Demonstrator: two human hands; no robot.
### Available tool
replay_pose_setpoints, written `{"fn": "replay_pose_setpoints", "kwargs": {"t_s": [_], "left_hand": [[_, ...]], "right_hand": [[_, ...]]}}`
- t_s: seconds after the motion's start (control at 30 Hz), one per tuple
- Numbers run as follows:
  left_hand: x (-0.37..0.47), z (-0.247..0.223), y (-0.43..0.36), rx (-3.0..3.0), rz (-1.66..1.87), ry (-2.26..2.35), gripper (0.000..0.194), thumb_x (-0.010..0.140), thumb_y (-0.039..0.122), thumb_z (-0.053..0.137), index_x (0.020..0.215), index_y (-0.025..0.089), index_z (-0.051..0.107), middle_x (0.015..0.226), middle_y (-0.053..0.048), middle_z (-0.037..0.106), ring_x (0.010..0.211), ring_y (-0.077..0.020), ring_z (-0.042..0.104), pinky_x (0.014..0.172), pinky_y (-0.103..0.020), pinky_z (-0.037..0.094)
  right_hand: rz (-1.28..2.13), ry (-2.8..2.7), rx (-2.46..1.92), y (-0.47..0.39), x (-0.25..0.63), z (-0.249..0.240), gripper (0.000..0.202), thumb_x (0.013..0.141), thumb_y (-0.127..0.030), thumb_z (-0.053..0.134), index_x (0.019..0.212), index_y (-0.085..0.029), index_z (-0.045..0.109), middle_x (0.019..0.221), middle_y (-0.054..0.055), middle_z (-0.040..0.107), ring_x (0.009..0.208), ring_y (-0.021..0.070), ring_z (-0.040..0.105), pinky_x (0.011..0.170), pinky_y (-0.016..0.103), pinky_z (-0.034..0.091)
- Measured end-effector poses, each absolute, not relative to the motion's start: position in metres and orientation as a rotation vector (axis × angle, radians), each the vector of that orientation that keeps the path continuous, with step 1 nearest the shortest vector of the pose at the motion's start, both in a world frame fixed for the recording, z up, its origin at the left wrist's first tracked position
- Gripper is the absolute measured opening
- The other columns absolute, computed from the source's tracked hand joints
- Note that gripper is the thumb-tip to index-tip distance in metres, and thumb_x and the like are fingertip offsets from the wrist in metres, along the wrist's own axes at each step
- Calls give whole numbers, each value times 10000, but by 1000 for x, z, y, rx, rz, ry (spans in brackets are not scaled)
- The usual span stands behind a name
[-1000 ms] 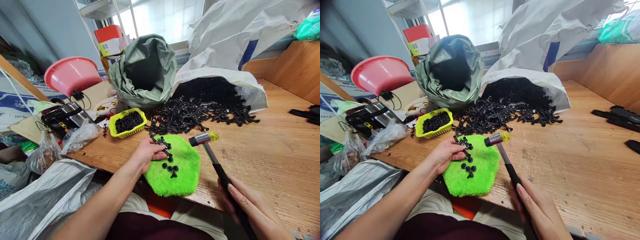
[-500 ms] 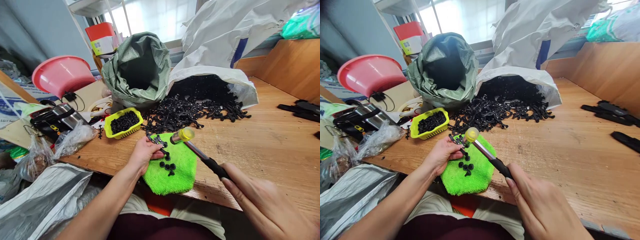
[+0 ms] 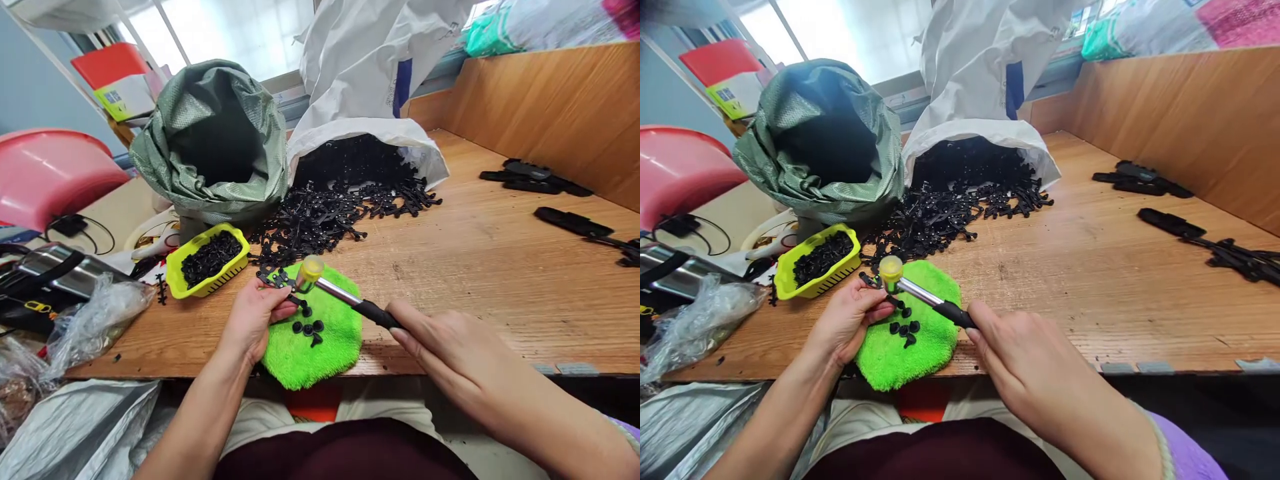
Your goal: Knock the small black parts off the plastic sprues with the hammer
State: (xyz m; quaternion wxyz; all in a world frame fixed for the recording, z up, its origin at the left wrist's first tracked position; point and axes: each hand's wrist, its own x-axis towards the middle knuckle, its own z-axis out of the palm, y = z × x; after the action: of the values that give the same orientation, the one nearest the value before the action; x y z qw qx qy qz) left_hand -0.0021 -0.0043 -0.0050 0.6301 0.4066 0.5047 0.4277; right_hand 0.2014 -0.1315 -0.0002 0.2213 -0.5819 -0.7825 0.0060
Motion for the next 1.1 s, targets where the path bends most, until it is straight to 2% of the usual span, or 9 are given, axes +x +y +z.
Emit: {"fn": "replay_pose_setpoints", "kwargs": {"t_s": [0.13,0.3,0.43,0.57,0.7,0.9,1.1], "left_hand": [[-2,-3,-3,918,957,1153,188,658,16,600,791,109,505,642,-2,620,448,-48,563,431,-116,499],[-2,-3,-3,941,949,1137,189,658,28,609,795,114,513,669,-7,625,460,-53,573,437,-118,502],[-2,-5,-3,952,950,1144,207,645,51,637,781,124,500,662,-10,630,445,-53,567,444,-127,502],[-3,-6,-2,941,949,1136,239,627,75,669,773,130,488,629,-10,626,443,-60,568,440,-127,494],[-4,-8,-2,926,964,1135,228,645,72,650,774,133,472,602,1,617,414,-49,549,432,-128,490],[-2,-7,-3,937,955,1127,214,670,48,601,806,132,458,618,-14,631,422,-51,555,428,-128,484],[0,-8,-5,945,1015,1109,317,591,98,680,784,153,435,534,39,588,405,-58,542,415,-132,476]], "right_hand": [[191,-2062,-1644,-135,207,-5,340,972,-384,134,893,-221,422,613,0,509,546,224,519,459,298,278],[502,-1991,-1714,-138,208,-16,330,958,-414,153,839,-226,397,585,-18,421,535,211,461,511,319,239],[606,-1970,-1690,-140,209,-21,350,962,-421,142,883,-227,422,601,-15,460,541,209,472,521,323,269],[472,-1998,-1623,-139,211,-22,359,965,-429,150,841,-232,423,670,12,562,580,218,547,474,310,312],[299,-2036,-1548,-136,208,-17,350,973,-410,166,809,-233,420,851,59,633,692,232,610,404,282,346],[297,-2070,-1533,-135,206,-16,306,979,-382,188,830,-240,414,744,6,629,602,203,604,428,278,391],[52,-2129,-1445,-133,206,-5,285,983,-338,173,883,-240,421,785,40,646,574,208,614,359,273,356]]}}
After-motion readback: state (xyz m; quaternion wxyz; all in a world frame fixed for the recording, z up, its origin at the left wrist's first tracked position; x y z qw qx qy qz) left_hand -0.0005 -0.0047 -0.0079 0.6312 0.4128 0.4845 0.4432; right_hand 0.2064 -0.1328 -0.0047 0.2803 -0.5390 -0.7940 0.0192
